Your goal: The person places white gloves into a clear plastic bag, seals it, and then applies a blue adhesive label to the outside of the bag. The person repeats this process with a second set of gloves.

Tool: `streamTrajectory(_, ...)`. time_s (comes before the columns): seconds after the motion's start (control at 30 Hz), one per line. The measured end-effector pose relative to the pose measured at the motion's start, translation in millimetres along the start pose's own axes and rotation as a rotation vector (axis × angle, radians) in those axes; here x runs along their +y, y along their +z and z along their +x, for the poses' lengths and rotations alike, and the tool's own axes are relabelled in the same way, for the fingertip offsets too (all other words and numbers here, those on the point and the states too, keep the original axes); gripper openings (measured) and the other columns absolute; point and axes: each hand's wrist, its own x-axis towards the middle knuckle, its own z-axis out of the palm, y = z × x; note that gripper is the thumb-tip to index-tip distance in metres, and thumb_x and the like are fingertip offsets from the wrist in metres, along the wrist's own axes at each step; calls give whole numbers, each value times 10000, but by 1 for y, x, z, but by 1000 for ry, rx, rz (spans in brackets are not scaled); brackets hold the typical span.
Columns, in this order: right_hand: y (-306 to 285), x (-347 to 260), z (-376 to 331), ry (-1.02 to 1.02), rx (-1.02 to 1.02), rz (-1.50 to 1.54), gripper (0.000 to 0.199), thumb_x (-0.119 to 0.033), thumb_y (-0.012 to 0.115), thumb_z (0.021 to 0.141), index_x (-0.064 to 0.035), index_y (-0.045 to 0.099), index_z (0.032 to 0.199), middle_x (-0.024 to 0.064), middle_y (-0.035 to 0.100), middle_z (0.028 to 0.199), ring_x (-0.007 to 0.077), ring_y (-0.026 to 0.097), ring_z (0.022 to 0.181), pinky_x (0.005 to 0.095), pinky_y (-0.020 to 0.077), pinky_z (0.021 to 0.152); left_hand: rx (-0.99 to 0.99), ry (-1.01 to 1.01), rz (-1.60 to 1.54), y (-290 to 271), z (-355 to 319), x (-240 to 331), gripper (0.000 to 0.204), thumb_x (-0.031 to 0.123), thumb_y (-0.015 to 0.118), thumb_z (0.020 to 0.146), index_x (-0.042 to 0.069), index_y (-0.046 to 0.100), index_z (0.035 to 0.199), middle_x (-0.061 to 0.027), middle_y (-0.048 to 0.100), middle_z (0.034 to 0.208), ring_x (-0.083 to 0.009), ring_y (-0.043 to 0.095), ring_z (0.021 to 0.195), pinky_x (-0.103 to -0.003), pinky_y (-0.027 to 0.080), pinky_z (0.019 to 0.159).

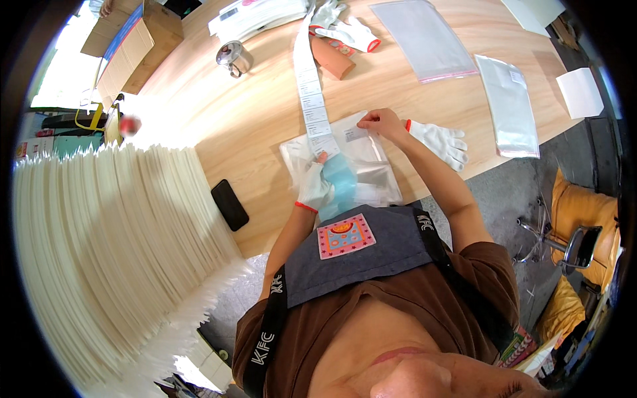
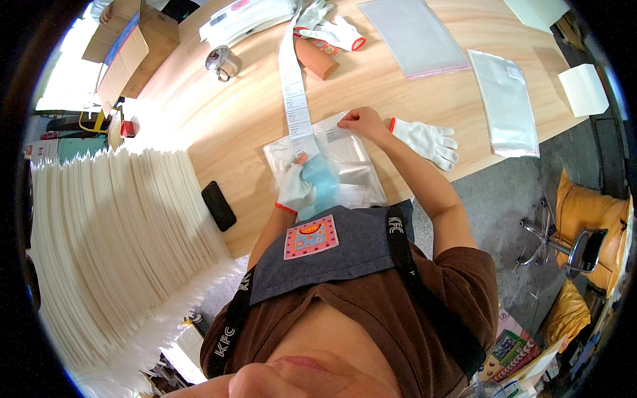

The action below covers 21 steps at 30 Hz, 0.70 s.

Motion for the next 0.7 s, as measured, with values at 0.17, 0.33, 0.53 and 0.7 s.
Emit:
streamTrajectory(0.17, 8, 3, 9, -39, 94, -84, 153, -177, 704, 720, -46, 691, 798, 19, 626, 659, 79, 535, 592, 239, 424, 543, -15, 16, -13, -5, 3, -4, 243, 107, 544, 881, -11, 539, 1093, -78, 614, 996, -161, 599, 842, -280, 495, 708)
streamTrajectory(0.33, 14, -7, -1, -62, 168, -337, 142, -173, 728, 654, -94, 682, 762, 70, 618, 786, 183, 571, 686, 305, 457, 625, -18, -23, -46, -9, 4, -6, 248, 103, 557, 873, -11, 540, 1093, -79, 616, 989, -163, 599, 841, -281, 496, 713)
streamTrajectory(0.53, 19, -5, -14, -569, 497, -507, 277, -156, 756, 617, -99, 651, 867, 104, 610, 893, 251, 583, 772, 327, 472, 694, -32, -32, 1, -13, 7, -6, 244, 109, 520, 894, 13, 527, 1119, -72, 611, 1022, -165, 595, 884, -284, 493, 758)
streamTrajectory(0.7, 20, -22, -32, -140, 201, -12, 511, -124, 752, 645, -123, 560, 1118, 103, 608, 865, 200, 574, 710, 288, 475, 656, -21, -52, 1, -3, -2, 0, 264, 105, 517, 895, 11, 516, 1141, -78, 606, 1043, -170, 592, 903, -292, 493, 767)
